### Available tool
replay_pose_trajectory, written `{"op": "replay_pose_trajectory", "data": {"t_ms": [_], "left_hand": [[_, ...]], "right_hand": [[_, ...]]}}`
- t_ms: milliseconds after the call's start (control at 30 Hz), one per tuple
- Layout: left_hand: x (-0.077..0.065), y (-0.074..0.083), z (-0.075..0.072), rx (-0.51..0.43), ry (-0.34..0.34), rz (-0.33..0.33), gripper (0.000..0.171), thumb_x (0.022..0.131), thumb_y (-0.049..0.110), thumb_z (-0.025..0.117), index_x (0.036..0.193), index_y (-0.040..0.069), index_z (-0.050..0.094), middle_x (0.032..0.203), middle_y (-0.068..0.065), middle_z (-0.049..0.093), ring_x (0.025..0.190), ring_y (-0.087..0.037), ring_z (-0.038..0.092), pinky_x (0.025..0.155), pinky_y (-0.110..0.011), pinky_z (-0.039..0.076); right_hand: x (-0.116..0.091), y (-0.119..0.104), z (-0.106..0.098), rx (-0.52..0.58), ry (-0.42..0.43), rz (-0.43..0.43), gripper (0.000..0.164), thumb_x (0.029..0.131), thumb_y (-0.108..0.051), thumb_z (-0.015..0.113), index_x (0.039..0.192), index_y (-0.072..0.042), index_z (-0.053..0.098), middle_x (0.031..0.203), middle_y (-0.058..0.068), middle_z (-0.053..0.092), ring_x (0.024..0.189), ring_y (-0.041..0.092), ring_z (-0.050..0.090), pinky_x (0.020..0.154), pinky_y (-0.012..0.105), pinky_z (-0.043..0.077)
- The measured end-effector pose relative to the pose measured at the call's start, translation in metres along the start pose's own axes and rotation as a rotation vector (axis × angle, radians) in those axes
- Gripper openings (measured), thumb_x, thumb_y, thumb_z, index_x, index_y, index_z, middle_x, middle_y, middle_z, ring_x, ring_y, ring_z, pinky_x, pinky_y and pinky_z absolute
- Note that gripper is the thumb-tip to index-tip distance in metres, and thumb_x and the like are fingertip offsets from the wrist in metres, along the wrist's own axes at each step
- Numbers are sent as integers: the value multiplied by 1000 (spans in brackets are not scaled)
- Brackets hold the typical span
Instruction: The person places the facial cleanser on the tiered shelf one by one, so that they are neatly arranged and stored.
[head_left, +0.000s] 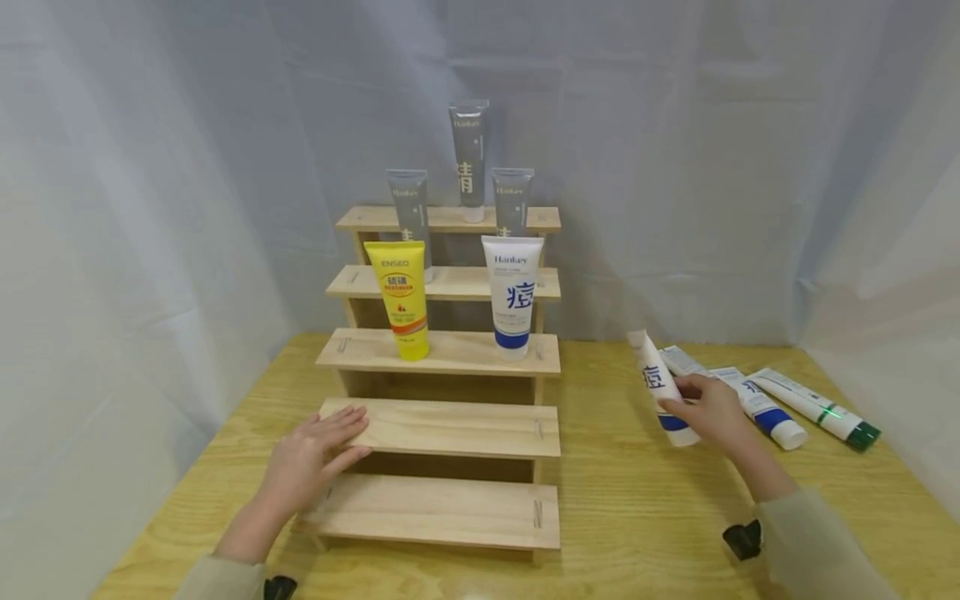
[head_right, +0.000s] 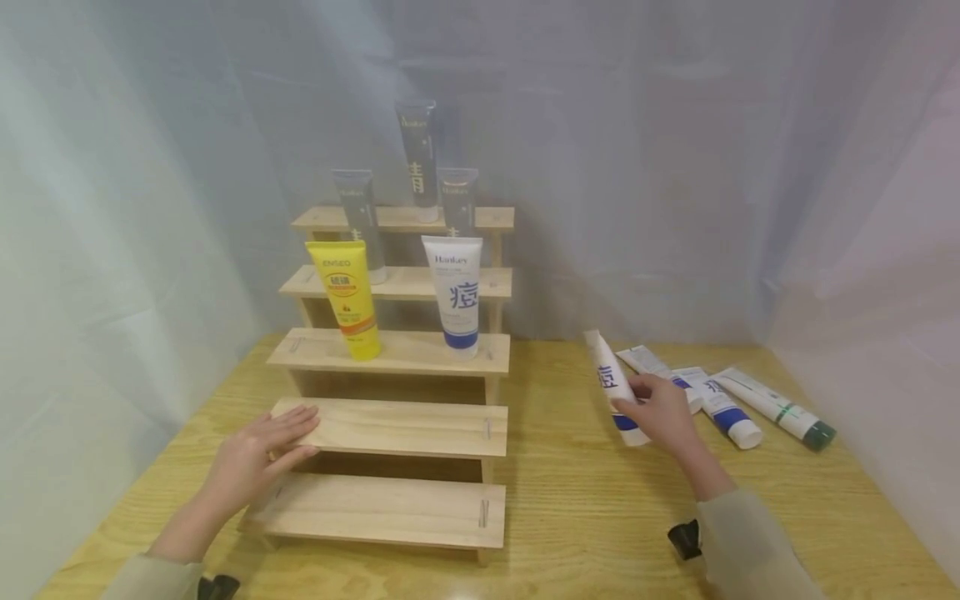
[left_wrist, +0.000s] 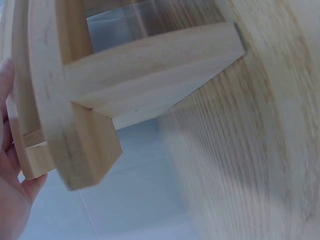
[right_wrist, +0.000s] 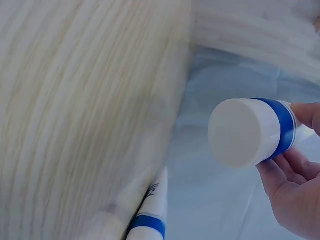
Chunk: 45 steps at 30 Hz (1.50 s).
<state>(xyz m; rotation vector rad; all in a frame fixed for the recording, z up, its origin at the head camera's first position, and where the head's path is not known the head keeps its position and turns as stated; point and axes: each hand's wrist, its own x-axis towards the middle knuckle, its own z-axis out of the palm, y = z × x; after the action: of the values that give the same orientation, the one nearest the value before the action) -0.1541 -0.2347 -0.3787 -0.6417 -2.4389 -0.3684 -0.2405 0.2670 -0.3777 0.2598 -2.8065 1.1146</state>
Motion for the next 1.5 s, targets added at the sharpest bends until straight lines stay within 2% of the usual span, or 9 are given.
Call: {"op": "replay_pose_trajectory", "data": {"t_ms": [133,400,633,833,1167,1500], "left_hand": [[0,-1,0,3,-2,-5,40,73,28,69,103,2,65,112,-9,59,102,-25,56,88,-54,39],[0,-2,1,6,-8,-3,40,74,29,69,104,2,65,112,-8,59,102,-25,56,88,-53,39],[-1,-2,1,5,-5,2,41,73,29,69,104,2,65,112,-8,59,102,-25,56,88,-53,39],[-1,-2,1,2,-8,-2,41,73,28,69,104,2,64,112,-9,59,103,-26,55,88,-54,39],[0,-2,1,6,-10,-2,42,74,30,68,104,1,64,111,-9,59,102,-26,56,88,-54,38],[-1,-2,1,-2,5,4,41,73,29,69,103,2,65,111,-9,59,102,-26,56,87,-55,39]], "right_hand": [[-7,-12,-1,58,17,-12,49,81,-29,65,112,8,53,107,25,56,98,38,54,76,44,50],[-21,-36,1,180,-2,24,59,81,-36,64,119,6,48,113,25,54,106,38,49,81,46,47],[-30,-50,6,311,16,-38,49,81,-21,65,118,8,48,116,26,52,105,34,51,83,38,47],[-35,-63,9,360,24,-69,45,81,-14,66,116,8,49,117,25,51,106,33,51,83,36,47],[-37,-82,19,462,-19,-109,44,81,-10,65,116,9,48,118,25,50,106,34,50,85,39,46],[-37,-102,34,506,-47,-139,41,79,-5,66,113,9,49,115,24,52,105,33,51,84,38,47]]}}
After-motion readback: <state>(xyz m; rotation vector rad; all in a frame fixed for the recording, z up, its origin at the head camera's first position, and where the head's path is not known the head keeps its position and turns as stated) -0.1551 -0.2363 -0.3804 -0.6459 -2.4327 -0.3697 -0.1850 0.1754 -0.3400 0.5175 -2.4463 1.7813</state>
